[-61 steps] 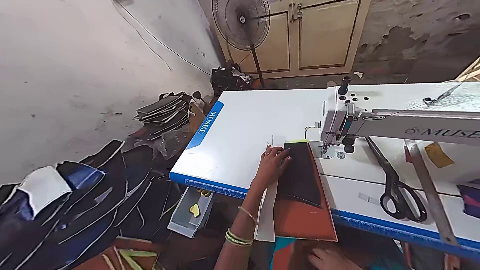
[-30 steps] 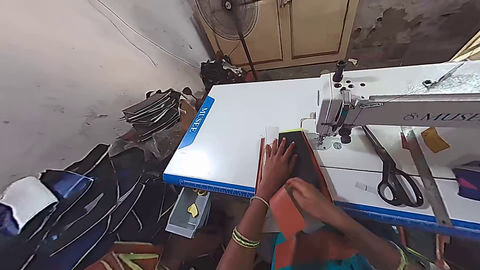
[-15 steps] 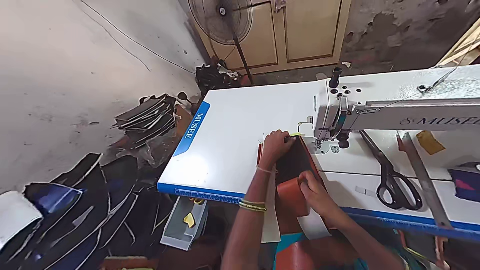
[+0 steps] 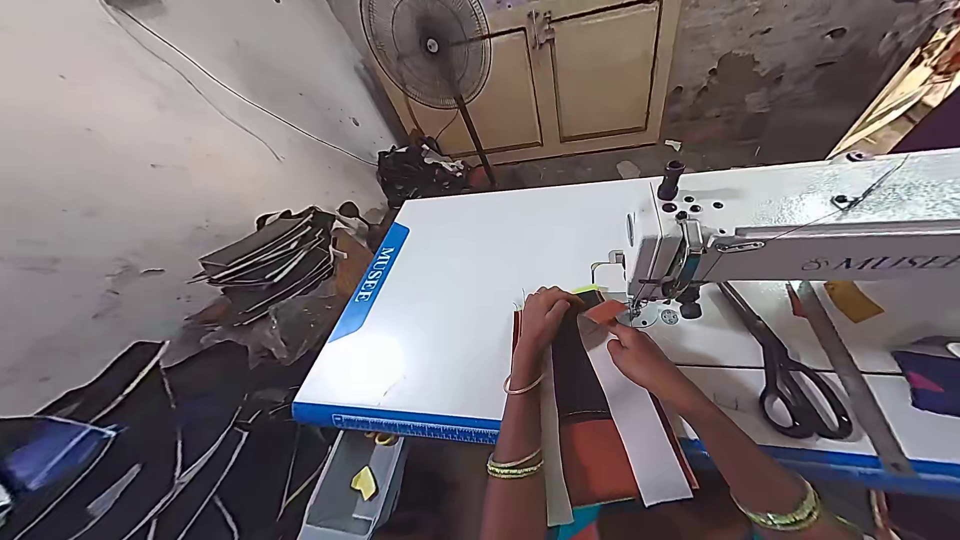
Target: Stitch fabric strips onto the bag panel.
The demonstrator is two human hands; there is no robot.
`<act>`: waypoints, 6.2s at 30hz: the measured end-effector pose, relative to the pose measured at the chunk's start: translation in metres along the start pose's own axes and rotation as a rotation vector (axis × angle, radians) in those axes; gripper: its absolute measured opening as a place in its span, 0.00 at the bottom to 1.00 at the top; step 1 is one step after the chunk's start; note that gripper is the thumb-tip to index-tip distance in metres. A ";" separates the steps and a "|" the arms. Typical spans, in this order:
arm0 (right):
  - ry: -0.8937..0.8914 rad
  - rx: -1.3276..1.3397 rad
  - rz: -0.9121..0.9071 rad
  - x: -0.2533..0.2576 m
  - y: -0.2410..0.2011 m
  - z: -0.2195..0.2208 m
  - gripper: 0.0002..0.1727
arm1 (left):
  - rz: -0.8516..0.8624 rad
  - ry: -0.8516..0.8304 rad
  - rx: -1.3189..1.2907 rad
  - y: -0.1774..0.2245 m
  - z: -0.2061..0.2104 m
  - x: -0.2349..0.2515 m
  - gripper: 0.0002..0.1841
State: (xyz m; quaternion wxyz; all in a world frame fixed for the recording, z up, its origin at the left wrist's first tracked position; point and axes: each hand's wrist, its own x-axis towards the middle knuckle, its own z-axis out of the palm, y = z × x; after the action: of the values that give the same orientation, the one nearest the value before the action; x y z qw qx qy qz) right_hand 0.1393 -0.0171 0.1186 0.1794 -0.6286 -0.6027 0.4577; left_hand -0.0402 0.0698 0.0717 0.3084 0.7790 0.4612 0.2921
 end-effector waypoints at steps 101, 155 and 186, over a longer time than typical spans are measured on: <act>0.601 -0.445 -0.331 -0.012 0.060 0.019 0.20 | 0.360 0.046 0.298 0.044 0.071 -0.024 0.16; 0.566 -0.552 -0.213 -0.010 0.053 0.023 0.22 | 0.287 -0.003 0.308 0.047 0.071 -0.021 0.18; 0.822 -0.559 -0.349 0.004 0.062 0.034 0.15 | 0.304 -0.054 0.309 0.040 0.062 -0.004 0.18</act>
State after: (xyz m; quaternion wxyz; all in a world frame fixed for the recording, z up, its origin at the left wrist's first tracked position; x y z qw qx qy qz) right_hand 0.1485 -0.0380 0.0514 0.2998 -0.6705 -0.6774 -0.0415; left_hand 0.0257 0.0375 0.0614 0.1499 0.8852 0.3693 0.2400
